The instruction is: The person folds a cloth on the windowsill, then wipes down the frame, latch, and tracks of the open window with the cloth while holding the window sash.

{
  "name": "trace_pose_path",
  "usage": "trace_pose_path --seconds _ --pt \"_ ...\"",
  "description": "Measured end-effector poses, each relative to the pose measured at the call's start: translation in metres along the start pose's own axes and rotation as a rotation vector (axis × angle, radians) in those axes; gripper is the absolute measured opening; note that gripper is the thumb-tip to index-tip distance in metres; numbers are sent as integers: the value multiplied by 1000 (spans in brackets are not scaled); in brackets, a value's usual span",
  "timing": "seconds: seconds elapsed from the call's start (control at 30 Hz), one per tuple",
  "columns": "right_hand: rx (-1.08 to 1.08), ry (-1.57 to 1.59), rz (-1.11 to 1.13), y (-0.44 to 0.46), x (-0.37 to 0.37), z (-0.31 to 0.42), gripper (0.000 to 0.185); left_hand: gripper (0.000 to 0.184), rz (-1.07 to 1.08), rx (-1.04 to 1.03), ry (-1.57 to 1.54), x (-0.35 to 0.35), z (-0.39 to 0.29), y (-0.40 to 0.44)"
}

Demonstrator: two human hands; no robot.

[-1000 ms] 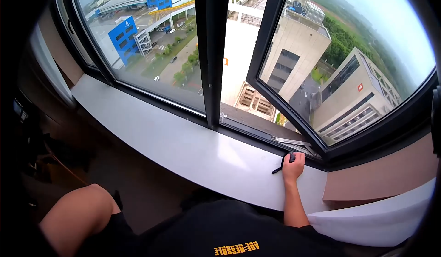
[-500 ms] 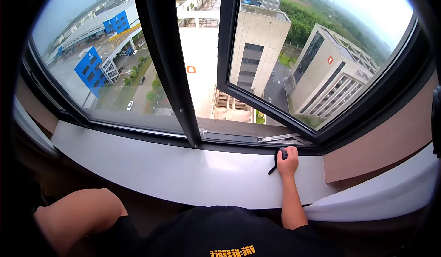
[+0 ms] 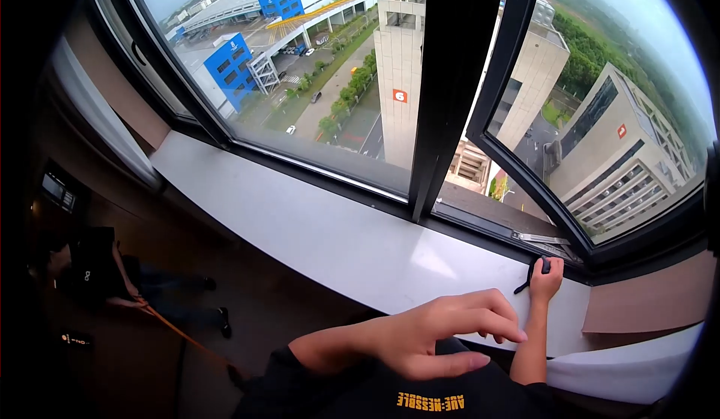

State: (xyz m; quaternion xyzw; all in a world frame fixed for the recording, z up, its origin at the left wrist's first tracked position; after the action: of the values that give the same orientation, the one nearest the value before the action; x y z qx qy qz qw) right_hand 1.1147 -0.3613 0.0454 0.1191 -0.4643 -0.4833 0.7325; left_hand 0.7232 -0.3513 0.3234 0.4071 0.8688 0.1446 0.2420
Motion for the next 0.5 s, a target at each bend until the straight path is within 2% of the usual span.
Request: trace_pose_path --seconds 0.07,0.17,0.27,0.5 --pt "28 -8 -4 -1 -3 -6 17 27 93 -184 -89 -13 -35 -2" --pt "49 4 -10 -1 -5 -8 17 19 19 -550 -308 -33 -40 -11" --pt "35 6 -2 -1 -2 -8 17 20 29 -694 -475 -32 -39 -15" --pt "40 -2 4 -3 -2 -9 17 21 6 -693 -572 -34 -42 -31"
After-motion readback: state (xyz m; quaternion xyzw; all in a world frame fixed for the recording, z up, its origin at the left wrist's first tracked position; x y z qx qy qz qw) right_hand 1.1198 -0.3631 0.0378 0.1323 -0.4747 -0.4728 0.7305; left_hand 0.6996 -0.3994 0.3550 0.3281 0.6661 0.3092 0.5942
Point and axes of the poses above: each hand's wrist, its own y-axis towards the middle knuckle, its own x-axis out of the back of the hand, z = x × y, the point moved 4 cm from there along y, towards the middle knuckle, and after that the axes turned 13 degrees about -z, right-handed, at the moved point
